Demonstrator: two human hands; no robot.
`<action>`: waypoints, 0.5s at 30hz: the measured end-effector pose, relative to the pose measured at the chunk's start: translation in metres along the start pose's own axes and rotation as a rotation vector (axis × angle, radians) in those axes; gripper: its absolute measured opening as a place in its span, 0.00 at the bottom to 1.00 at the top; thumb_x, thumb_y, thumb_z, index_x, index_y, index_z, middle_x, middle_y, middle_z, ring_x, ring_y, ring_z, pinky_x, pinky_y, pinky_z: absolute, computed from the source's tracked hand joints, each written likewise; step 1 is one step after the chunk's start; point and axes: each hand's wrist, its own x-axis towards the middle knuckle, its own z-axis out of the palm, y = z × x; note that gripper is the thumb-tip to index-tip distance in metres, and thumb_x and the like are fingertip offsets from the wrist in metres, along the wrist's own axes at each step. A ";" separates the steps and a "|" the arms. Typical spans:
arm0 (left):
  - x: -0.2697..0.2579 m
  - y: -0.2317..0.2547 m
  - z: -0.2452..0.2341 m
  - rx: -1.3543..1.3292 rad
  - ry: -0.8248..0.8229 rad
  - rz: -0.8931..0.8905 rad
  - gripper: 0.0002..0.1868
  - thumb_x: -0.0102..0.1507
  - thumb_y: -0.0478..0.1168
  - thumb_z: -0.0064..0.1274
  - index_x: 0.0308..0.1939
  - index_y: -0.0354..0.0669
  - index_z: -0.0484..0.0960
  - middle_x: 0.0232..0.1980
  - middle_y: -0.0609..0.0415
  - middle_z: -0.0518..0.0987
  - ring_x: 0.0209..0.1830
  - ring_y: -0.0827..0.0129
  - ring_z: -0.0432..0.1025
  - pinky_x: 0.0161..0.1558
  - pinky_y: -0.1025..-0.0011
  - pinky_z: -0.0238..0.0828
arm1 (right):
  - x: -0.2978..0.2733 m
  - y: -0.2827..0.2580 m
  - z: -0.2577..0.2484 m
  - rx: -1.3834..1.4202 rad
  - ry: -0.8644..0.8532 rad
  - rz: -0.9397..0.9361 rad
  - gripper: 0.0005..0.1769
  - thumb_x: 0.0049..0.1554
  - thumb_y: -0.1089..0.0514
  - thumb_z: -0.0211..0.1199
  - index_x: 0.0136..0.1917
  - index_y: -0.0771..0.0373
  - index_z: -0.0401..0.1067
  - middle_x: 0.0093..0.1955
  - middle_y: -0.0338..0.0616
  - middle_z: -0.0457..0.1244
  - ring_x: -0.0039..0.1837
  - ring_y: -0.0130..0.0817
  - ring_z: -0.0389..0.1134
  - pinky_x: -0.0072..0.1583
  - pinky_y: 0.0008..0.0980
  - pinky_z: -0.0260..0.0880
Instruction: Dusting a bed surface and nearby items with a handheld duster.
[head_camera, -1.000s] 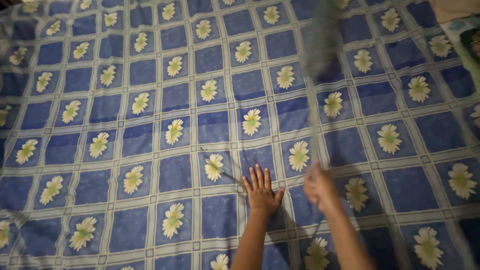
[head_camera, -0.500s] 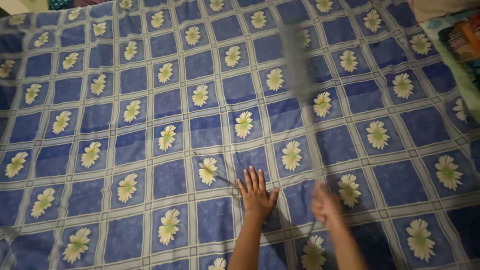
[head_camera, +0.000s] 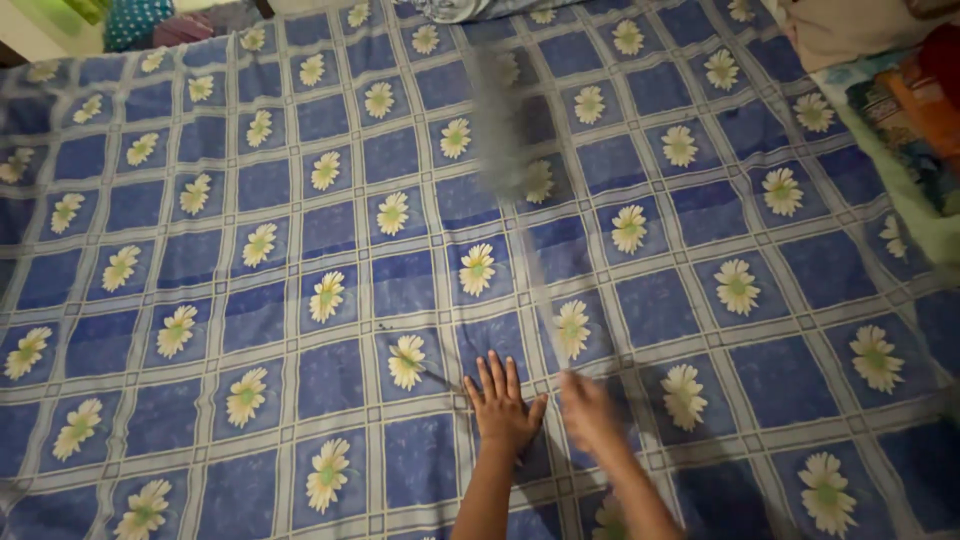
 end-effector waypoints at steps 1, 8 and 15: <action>0.002 -0.001 0.001 0.013 -0.029 -0.004 0.52 0.62 0.71 0.41 0.77 0.37 0.54 0.82 0.35 0.44 0.82 0.39 0.35 0.71 0.32 0.25 | 0.016 0.016 0.006 -0.097 -0.043 -0.153 0.24 0.62 0.35 0.57 0.36 0.55 0.66 0.22 0.34 0.51 0.21 0.26 0.49 0.24 0.30 0.45; 0.003 0.002 -0.012 -0.006 -0.194 -0.056 0.53 0.61 0.71 0.42 0.77 0.35 0.52 0.82 0.35 0.41 0.81 0.39 0.32 0.71 0.32 0.24 | 0.082 0.063 -0.016 -0.634 -0.093 -0.551 0.23 0.60 0.37 0.64 0.37 0.57 0.76 0.26 0.31 0.61 0.26 0.22 0.59 0.29 0.28 0.57; -0.001 0.007 -0.017 -0.060 -0.144 -0.062 0.51 0.63 0.70 0.41 0.77 0.36 0.55 0.82 0.35 0.43 0.81 0.38 0.33 0.71 0.32 0.26 | 0.087 -0.025 -0.130 -0.013 -0.019 0.035 0.24 0.59 0.32 0.58 0.36 0.52 0.64 0.22 0.32 0.49 0.20 0.25 0.46 0.23 0.30 0.42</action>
